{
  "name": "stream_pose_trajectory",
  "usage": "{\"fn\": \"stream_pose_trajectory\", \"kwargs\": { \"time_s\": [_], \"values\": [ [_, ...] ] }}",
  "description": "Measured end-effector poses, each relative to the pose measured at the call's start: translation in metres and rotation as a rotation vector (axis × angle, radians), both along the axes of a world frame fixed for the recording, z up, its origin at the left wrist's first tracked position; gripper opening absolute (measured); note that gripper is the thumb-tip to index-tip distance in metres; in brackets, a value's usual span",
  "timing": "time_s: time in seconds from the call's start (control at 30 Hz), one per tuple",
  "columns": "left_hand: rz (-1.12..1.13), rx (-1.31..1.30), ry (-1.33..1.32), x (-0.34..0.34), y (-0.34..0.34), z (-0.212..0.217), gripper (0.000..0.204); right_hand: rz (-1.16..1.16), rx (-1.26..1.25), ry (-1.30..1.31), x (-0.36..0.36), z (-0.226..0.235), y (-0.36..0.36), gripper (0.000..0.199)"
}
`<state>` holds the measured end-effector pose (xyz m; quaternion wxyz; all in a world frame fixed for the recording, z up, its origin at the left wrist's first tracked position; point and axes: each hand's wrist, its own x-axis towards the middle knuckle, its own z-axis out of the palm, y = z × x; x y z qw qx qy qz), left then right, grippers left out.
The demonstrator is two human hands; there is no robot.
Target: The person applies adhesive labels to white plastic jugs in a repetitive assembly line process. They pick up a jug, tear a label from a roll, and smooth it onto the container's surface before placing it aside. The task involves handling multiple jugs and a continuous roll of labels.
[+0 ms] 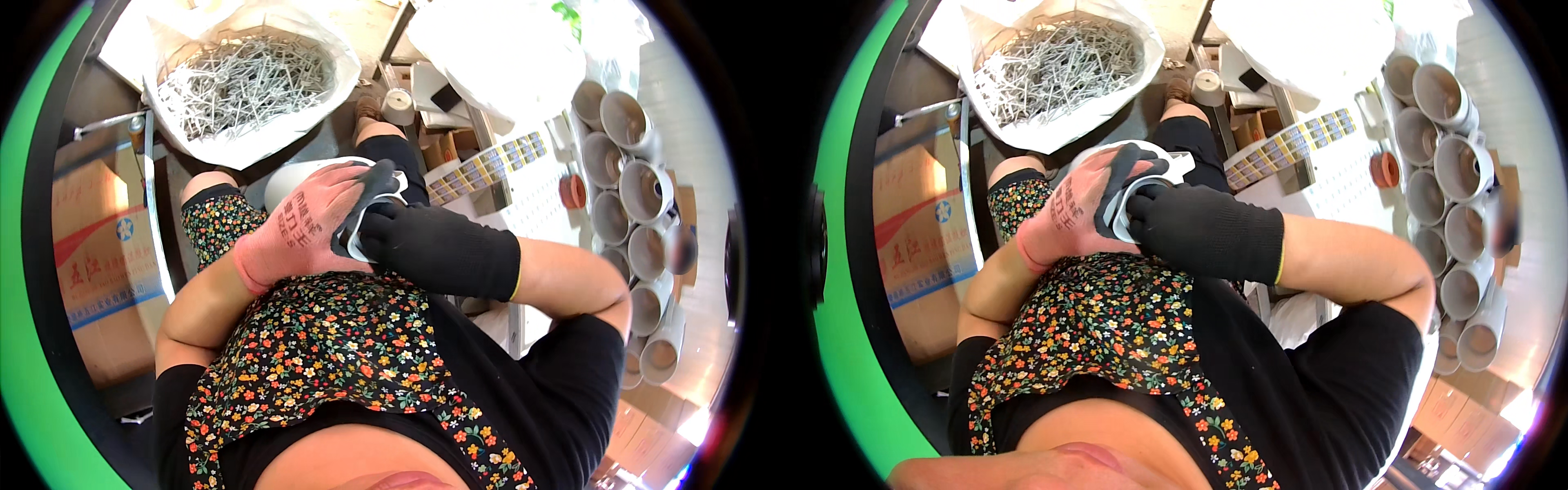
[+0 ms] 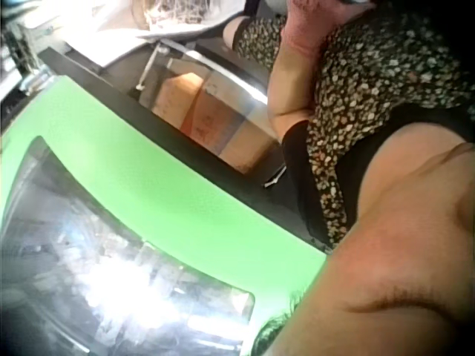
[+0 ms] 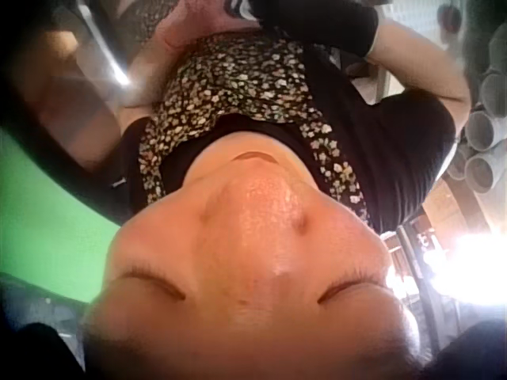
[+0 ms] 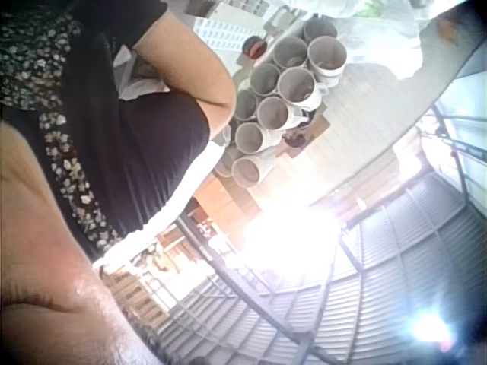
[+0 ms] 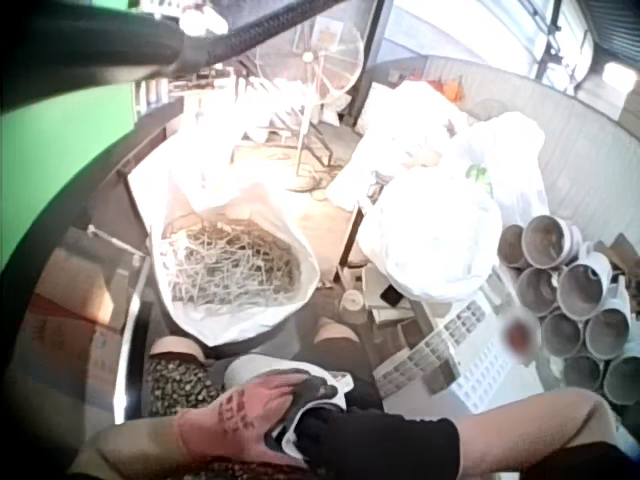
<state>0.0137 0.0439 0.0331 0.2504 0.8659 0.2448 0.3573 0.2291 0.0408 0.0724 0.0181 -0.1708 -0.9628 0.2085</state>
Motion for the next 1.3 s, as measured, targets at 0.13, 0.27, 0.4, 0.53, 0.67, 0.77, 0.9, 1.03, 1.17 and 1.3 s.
{"fn": "stream_pose_trajectory", "kwargs": {
  "time_s": [0.13,0.27,0.4,0.53,0.67,0.77,0.9,1.03,1.17,1.3],
  "values": [
    [-0.24,0.036,0.195,0.016,0.018,0.019,0.084,0.152,-0.008,-0.057,0.01,0.01,0.001,0.02],
    [-0.236,0.033,0.208,0.03,0.017,0.014,0.085,0.106,0.059,0.105,0.031,-0.023,-0.001,0.014],
    [-0.251,0.024,0.194,0.039,0.019,0.019,0.088,0.042,0.175,0.249,0.039,-0.029,-0.008,0.012],
    [-0.313,0.058,0.227,0.051,0.021,0.02,0.086,0.044,0.166,0.21,0.049,-0.042,-0.013,0.011],
    [-0.344,-0.044,0.361,0.071,0.027,0.037,0.08,-0.01,0.156,0.304,0.067,-0.037,-0.009,0.013],
    [-0.364,-0.113,0.334,0.082,0.035,0.043,0.078,-0.088,0.107,0.498,0.067,-0.054,-0.007,0.011],
    [-0.356,-0.037,0.449,0.092,0.033,0.039,0.08,-0.133,-0.064,0.437,0.079,-0.068,-0.01,0.01],
    [-0.156,-0.519,0.174,0.076,0.078,0.036,0.073,-0.252,0.02,0.424,0.095,-0.054,-0.026,0.009],
    [0.568,-0.434,0.564,0.006,0.157,-0.066,0.057,-0.315,0.026,0.291,0.11,-0.057,-0.033,0.015],
    [0.371,-1.201,0.447,-0.036,0.165,-0.147,0.039,-0.537,0.185,0.879,0.148,-0.1,-0.031,0.023]
  ]
}}
